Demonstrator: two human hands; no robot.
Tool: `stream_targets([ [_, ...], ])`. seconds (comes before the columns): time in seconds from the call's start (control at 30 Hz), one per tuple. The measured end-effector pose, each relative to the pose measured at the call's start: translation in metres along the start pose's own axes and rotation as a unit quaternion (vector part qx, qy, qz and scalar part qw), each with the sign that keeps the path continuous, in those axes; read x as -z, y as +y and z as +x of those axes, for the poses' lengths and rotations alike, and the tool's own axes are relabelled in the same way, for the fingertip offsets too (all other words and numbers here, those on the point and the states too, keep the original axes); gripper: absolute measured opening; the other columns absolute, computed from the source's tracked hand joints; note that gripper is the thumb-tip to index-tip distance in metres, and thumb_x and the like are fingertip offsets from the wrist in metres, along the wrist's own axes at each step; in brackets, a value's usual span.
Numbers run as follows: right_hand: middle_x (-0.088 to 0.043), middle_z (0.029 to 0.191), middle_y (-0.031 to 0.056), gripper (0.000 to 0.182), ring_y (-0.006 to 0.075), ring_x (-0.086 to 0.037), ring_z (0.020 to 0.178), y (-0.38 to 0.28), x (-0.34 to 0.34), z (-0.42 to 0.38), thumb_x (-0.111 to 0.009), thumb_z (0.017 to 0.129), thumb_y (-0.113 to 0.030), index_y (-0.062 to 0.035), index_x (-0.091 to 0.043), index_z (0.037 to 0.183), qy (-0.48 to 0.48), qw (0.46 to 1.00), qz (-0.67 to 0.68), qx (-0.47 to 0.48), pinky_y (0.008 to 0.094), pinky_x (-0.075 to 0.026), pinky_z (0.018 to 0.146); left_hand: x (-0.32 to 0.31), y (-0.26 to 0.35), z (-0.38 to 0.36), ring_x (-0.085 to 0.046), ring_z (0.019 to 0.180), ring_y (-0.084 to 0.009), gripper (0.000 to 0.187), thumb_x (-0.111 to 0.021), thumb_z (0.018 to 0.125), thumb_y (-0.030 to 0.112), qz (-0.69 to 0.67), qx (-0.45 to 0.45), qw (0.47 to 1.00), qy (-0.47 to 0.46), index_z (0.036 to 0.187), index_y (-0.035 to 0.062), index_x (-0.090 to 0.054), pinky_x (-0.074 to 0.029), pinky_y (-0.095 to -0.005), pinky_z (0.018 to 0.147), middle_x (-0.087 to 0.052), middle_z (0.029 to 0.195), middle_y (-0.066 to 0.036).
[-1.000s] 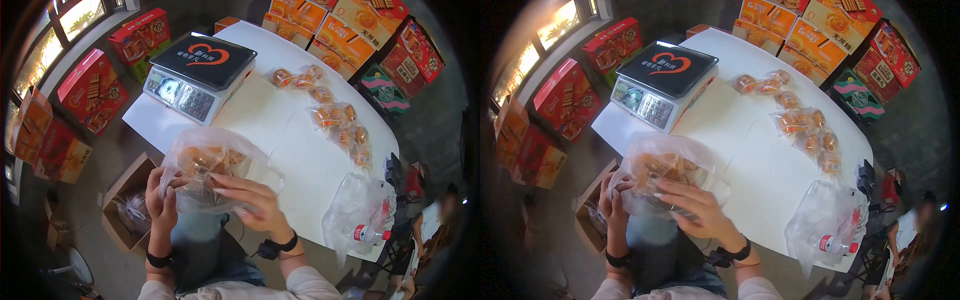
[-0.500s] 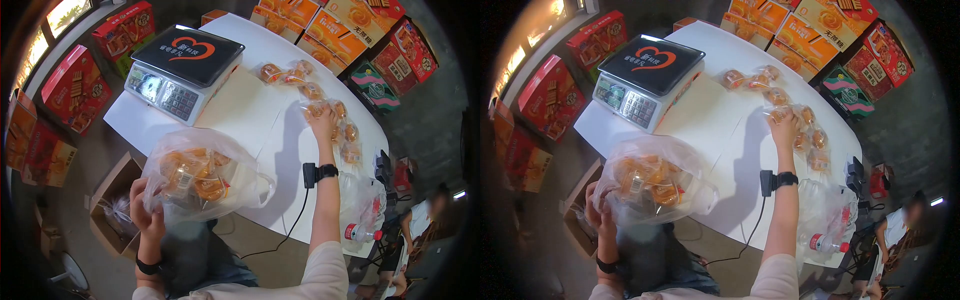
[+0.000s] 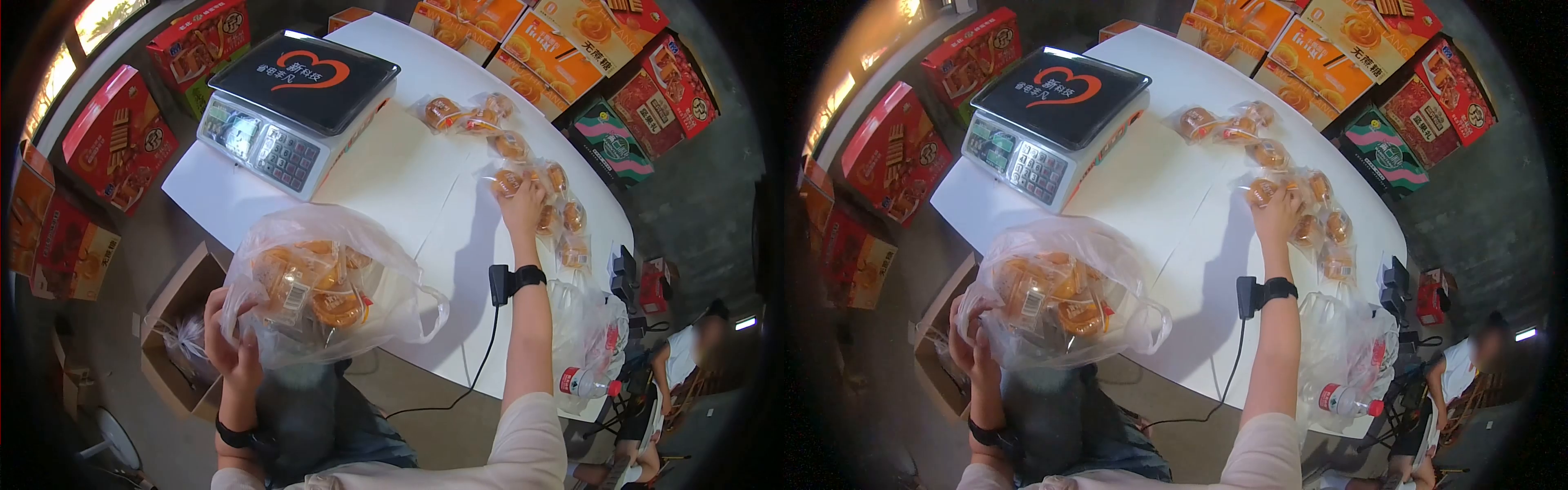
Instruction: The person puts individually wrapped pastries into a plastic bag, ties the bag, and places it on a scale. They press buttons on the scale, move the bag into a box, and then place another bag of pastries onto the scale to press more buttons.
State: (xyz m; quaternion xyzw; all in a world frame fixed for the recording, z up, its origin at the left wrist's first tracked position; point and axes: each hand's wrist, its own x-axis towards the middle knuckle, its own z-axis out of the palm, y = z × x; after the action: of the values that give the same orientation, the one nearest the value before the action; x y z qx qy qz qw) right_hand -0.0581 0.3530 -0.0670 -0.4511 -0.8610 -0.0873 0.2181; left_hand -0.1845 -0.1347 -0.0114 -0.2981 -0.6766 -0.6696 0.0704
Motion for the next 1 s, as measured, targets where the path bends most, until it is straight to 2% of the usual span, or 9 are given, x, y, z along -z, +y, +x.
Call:
stream_targets([
  [0.2,-0.047,0.118,0.0182,0.07,0.032,-0.036,0.116,-0.027,0.052,-0.031,-0.073,0.066,-0.027,-0.003,-0.042,0.124,0.066,0.992,0.077,0.079,0.046,-0.028,0.097,0.002,0.005,0.007,-0.049,0.092,-0.0259,0.038,-0.052,0.081,0.029,0.023,-0.027,0.999,-0.006,0.096,-0.0053,-0.054,-0.038,-0.0358,0.081,-0.051,0.098,-0.017],
  [0.33,-0.044,0.121,0.0174,0.072,0.0309,-0.035,0.116,-0.044,0.101,-0.059,-0.075,0.065,-0.026,-0.0044,-0.041,0.125,0.101,0.976,0.12,0.151,0.0457,-0.027,0.099,0.011,0.009,0.011,-0.048,0.08,-0.0259,0.057,-0.038,0.084,0.049,0.083,-0.101,0.991,0.04,0.094,-0.0053,-0.052,-0.04,-0.0363,0.072,-0.049,0.087,-0.015],
  [0.4,-0.044,0.121,0.0172,0.073,0.0303,-0.034,0.117,-0.049,0.123,-0.072,-0.075,0.065,-0.026,-0.0048,-0.041,0.126,0.108,0.972,0.123,0.17,0.0455,-0.026,0.099,0.019,0.027,0.018,-0.049,0.074,-0.0256,0.058,-0.038,0.085,0.051,0.183,-0.249,0.949,0.063,0.096,-0.0041,-0.053,-0.04,-0.0376,0.067,-0.049,0.081,-0.015],
  [0.63,-0.044,0.121,0.0118,0.08,0.0267,-0.027,0.121,-0.069,0.196,-0.106,-0.077,0.065,-0.028,-0.0052,-0.035,0.129,0.177,0.943,0.176,0.218,0.0465,-0.016,0.106,0.02,0.149,0.045,-0.047,0.06,-0.0165,0.025,-0.053,0.082,0.051,0.127,-0.381,0.909,-0.112,0.101,0.0351,-0.055,-0.039,-0.0334,0.052,-0.052,0.078,0.0],
  [0.67,-0.044,0.121,0.0116,0.084,0.0264,-0.026,0.123,-0.072,0.205,-0.109,-0.077,0.065,-0.029,-0.0045,-0.031,0.131,0.203,0.926,0.201,0.247,0.0465,-0.014,0.106,0.017,0.15,0.053,-0.044,0.063,-0.0154,0.031,-0.052,0.081,0.052,0.128,-0.477,0.863,-0.106,0.109,0.0397,-0.048,-0.036,-0.0305,0.053,-0.052,0.079,-0.001],
  [0.8,-0.049,0.123,0.0113,0.09,0.0292,-0.029,0.122,-0.086,0.233,-0.129,-0.07,0.069,-0.047,-0.003,-0.025,0.133,0.184,0.912,0.236,0.28,0.0474,-0.016,0.104,0.026,0.188,0.056,-0.043,0.063,-0.0145,0.032,-0.052,0.081,0.049,0.183,-0.452,0.867,-0.107,0.109,0.0332,-0.05,-0.035,-0.0318,0.052,-0.052,0.079,-0.001],
  [0.83,-0.05,0.122,0.0113,0.091,0.0295,-0.029,0.123,-0.089,0.237,-0.135,-0.068,0.069,-0.051,-0.0031,-0.025,0.133,0.166,0.9,0.288,0.281,0.0469,-0.016,0.104,0.026,0.217,0.052,-0.04,0.059,-0.0107,0.015,-0.045,0.089,0.036,0.254,-0.341,0.9,-0.1,0.093,0.0233,-0.051,-0.034,-0.0271,0.05,-0.047,0.071,0.003],
  [0.87,-0.051,0.121,0.0114,0.093,0.0297,-0.029,0.123,-0.091,0.241,-0.14,-0.066,0.069,-0.055,-0.0033,-0.025,0.133,0.147,0.886,0.336,0.283,0.0463,-0.016,0.104,0.033,0.225,0.052,-0.04,0.06,-0.0108,0.013,-0.046,0.088,0.034,0.261,-0.331,0.902,-0.088,0.09,0.023,-0.052,-0.034,-0.027,0.051,-0.047,0.071,0.004],
  [1.0,-0.044,0.117,0.0148,0.084,0.0301,-0.033,0.119,-0.106,0.266,-0.155,-0.074,0.063,-0.046,-0.0046,-0.041,0.127,0.051,0.878,0.303,0.367,0.0518,-0.018,0.105,0.085,0.216,0.018,-0.041,0.06,-0.011,0.007,-0.05,0.084,0.026,0.184,-0.339,0.922,-0.047,0.079,0.0222,-0.052,-0.033,-0.0269,0.053,-0.048,0.067,0.006],
])
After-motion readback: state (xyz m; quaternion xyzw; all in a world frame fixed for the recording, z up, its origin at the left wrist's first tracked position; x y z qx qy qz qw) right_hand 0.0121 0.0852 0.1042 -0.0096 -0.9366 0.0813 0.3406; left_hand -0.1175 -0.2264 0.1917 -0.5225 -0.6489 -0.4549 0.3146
